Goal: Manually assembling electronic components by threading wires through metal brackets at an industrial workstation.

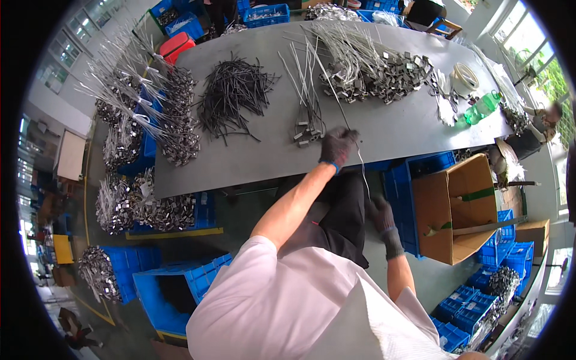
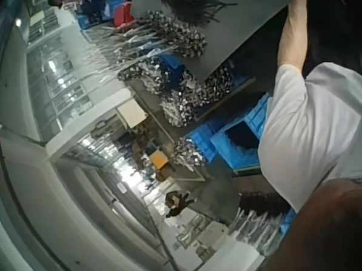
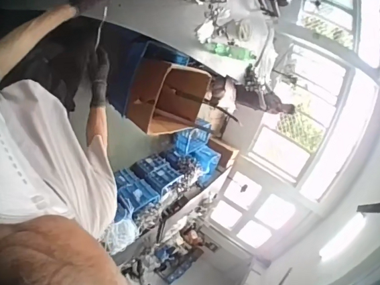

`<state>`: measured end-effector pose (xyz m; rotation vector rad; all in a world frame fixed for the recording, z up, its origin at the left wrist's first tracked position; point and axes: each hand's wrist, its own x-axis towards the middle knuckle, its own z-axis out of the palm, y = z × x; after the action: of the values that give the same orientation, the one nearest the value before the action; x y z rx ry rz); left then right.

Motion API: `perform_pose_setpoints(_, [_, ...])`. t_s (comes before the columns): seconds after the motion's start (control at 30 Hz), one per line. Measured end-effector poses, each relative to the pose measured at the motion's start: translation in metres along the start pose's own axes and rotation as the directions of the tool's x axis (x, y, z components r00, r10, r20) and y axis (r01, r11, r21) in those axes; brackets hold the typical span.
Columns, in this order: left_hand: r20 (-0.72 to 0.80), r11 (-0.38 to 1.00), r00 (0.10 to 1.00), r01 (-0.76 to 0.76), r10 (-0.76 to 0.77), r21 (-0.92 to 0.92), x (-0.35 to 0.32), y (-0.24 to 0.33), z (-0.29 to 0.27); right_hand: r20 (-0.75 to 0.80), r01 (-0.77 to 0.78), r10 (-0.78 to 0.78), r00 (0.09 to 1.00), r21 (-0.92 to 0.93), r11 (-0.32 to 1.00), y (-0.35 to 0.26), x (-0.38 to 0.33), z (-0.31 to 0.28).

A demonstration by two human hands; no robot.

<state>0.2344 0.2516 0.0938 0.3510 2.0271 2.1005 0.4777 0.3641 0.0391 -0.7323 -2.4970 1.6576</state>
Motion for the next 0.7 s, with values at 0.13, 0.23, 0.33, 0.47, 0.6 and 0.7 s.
perform_pose_setpoints(0.13, [0.169, 0.996, 0.984, 0.050, -0.061, 0.070, -0.041, -0.013, 0.011, -0.138, -0.003, 0.055, 0.989, 0.350, 0.937, -0.045, 0.074, 0.021])
perform_pose_setpoints(0.23, [0.112, 0.999, 0.994, -0.001, 0.004, -0.032, -0.053, -0.027, 0.010, -0.204, 0.114, -0.006, 0.979, 0.525, 0.844, -0.037, 0.118, 0.044])
perform_pose_setpoints(0.33, [0.022, 0.996, 0.999, -0.043, 0.041, 0.073, -0.040, -0.044, -0.003, -0.260, 0.154, -0.082, 0.962, 0.266, 0.952, -0.058, 0.139, 0.071])
perform_pose_setpoints(0.47, [0.073, 0.988, 0.997, 0.003, -0.014, 0.152, -0.012, -0.025, -0.031, -0.172, 0.192, -0.127, 0.977, 0.449, 0.872, -0.082, 0.158, 0.089])
perform_pose_setpoints(0.6, [0.227, 0.965, 0.942, 0.217, -0.246, 0.145, 0.043, -0.025, -0.076, -0.004, -0.163, 0.172, 0.985, 0.307, 0.938, -0.123, 0.202, 0.067])
perform_pose_setpoints(0.7, [0.083, 0.817, 0.992, 0.030, -0.095, 0.576, 0.085, -0.056, -0.109, -0.226, 0.243, -0.360, 0.905, -0.420, 0.874, -0.068, 0.288, 0.042])
